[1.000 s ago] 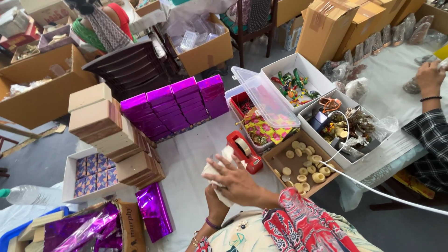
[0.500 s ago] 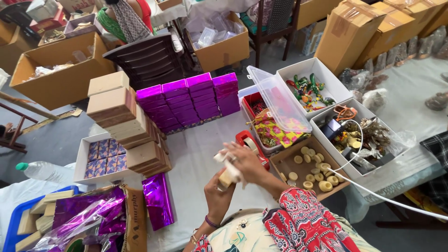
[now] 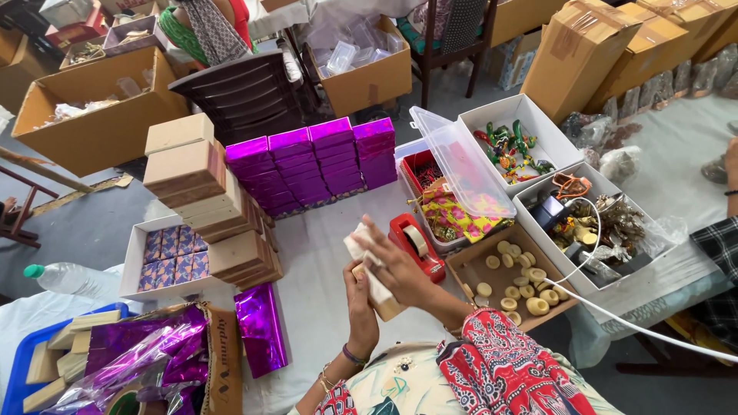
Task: The person wipes a small rectangular wooden block with a white cloth. The person holds the block in one hand and rubs its surfaces with the cloth in the other hand, repeating the motion on different sides of the block.
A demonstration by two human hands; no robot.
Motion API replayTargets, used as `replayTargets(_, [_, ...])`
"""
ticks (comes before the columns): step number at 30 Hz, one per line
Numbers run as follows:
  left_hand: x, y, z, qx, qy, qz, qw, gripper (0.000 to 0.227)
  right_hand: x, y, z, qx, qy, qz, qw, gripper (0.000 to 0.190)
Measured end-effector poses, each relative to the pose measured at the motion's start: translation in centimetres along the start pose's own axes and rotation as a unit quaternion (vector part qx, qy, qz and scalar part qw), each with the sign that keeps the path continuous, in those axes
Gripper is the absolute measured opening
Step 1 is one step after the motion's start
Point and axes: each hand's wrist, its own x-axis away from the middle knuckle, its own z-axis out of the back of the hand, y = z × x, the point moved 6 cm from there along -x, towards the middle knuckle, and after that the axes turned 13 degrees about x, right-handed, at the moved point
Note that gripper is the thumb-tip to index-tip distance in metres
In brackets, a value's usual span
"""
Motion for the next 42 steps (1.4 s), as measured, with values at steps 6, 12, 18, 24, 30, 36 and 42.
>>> replayTargets(6, [-2.9, 1.1, 2.6, 0.086, 0.062, -0.042, 0.993, 0.045, 1.8, -1.2, -1.9, -0.111, -0.013, -0.008, 0.994, 0.071])
replayTargets(12, [-1.9, -0.1, 1.6, 0.022, 0.025, -0.090, 0.995, 0.036, 0.1, 0.4, -3.0, -0.140, -0.050, -0.055, 0.987, 0.076])
replayTargets(18, [-3.0, 0.0, 3.3, 0.026, 0.058, -0.101, 0.993, 0.029, -0.4, -0.5, -2.7, -0.214, 0.028, -0.059, 0.975, 0.064])
replayTargets(24, [-3.7, 1.1, 4.2, 0.038, 0.088, -0.105, 0.990, 0.026, 0.4, -0.2, -4.6, -0.239, -0.078, -0.173, 0.952, 0.063])
replayTargets(30, [-2.2, -2.3, 2.8, 0.021, 0.024, -0.097, 0.995, 0.027, -1.8, 1.3, -3.2, -0.314, 0.025, -0.129, 0.940, 0.060])
replayTargets(36, [-4.4, 2.3, 4.0, 0.026, 0.078, -0.137, 0.987, 0.027, 1.0, -0.3, -5.0, -0.261, 0.016, -0.096, 0.961, 0.058])
replayTargets(42, [-2.0, -2.4, 2.4, 0.006, 0.021, -0.089, 0.996, 0.025, -1.7, 1.5, -3.2, -0.304, -0.011, -0.163, 0.939, 0.057])
